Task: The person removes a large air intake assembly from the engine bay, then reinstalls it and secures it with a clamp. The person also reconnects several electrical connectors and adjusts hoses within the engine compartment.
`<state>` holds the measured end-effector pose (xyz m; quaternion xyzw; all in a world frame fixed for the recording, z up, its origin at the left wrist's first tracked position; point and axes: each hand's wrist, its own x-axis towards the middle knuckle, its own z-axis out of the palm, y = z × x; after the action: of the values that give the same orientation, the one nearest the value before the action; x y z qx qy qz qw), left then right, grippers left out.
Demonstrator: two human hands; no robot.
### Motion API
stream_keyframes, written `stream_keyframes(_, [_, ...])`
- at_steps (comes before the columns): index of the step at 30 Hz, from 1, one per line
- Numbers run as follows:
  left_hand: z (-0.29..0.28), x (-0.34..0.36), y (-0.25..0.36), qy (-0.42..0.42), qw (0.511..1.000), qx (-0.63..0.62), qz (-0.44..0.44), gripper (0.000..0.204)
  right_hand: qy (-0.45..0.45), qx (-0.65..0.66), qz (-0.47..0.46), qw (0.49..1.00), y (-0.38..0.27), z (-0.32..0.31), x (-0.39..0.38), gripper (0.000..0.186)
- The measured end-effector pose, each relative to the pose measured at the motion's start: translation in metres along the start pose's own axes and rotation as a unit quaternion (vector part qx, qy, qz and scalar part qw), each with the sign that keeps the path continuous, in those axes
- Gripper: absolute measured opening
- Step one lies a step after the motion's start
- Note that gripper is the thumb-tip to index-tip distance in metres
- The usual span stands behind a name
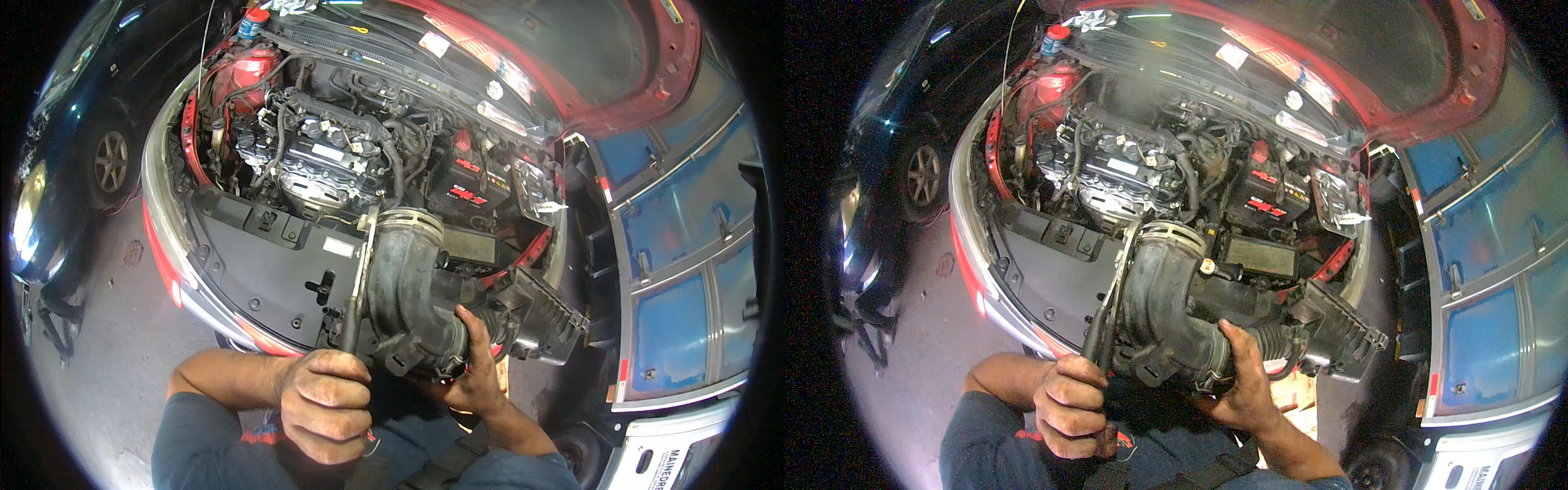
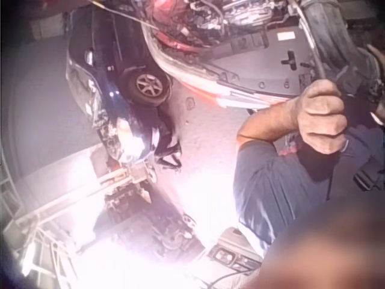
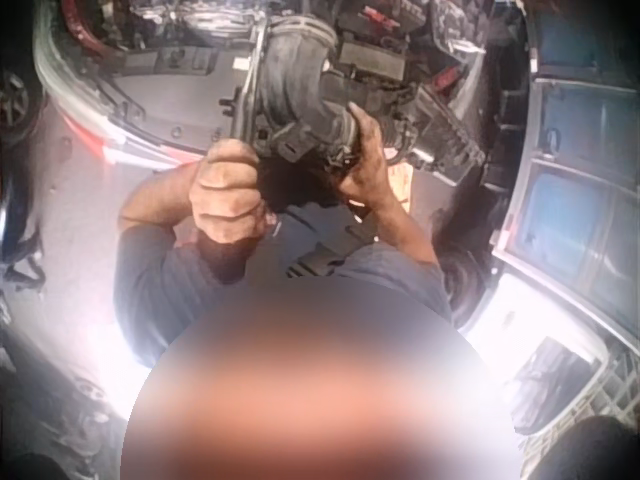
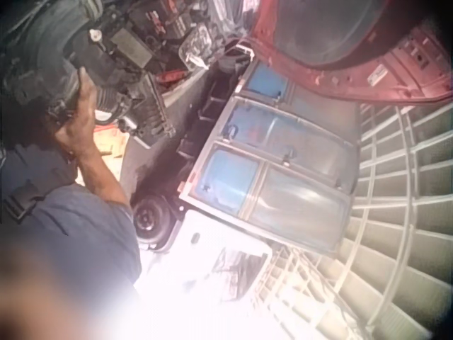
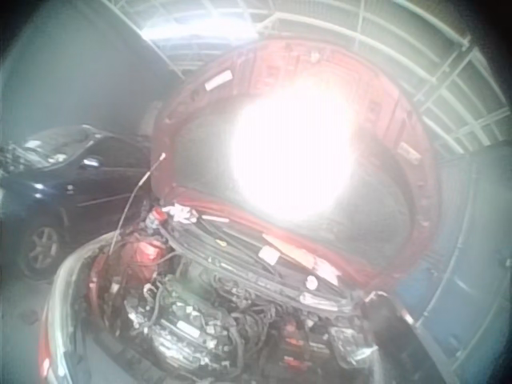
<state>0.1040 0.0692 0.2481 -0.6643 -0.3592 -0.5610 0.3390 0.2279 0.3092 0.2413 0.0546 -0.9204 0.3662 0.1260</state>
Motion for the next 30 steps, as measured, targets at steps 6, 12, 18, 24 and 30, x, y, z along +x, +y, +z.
stream_keyframes(6, [-0.013, 0.000, -0.003, -0.036, 0.999, -0.027, 0.004, 0.006, 0.039, 0.013, -0.005, 0.999, 0.000, 0.012, -0.010, 0.116])
stream_keyframes(12, [-0.011, 0.000, -0.006, 0.060, 0.996, 0.022, -0.057, 0.017, 0.173, -0.091, -0.040, 0.980, 0.026, 0.043, -0.030, 0.114])
stream_keyframes(18, [-0.013, 0.001, -0.002, 0.044, 0.994, 0.043, -0.087, 0.021, 0.217, -0.225, -0.041, 0.949, 0.055, 0.040, -0.055, 0.106])
stream_keyframes(24, [-0.017, 0.012, -0.010, 0.009, 0.992, 0.054, -0.113, 0.025, 0.209, -0.115, -0.053, 0.970, 0.061, 0.048, -0.032, 0.102])
stream_keyframes(30, [-0.015, 0.014, -0.029, 0.022, 0.990, 0.048, -0.130, 0.029, 0.246, -0.084, -0.024, 0.965, 0.051, 0.047, -0.023, 0.091])
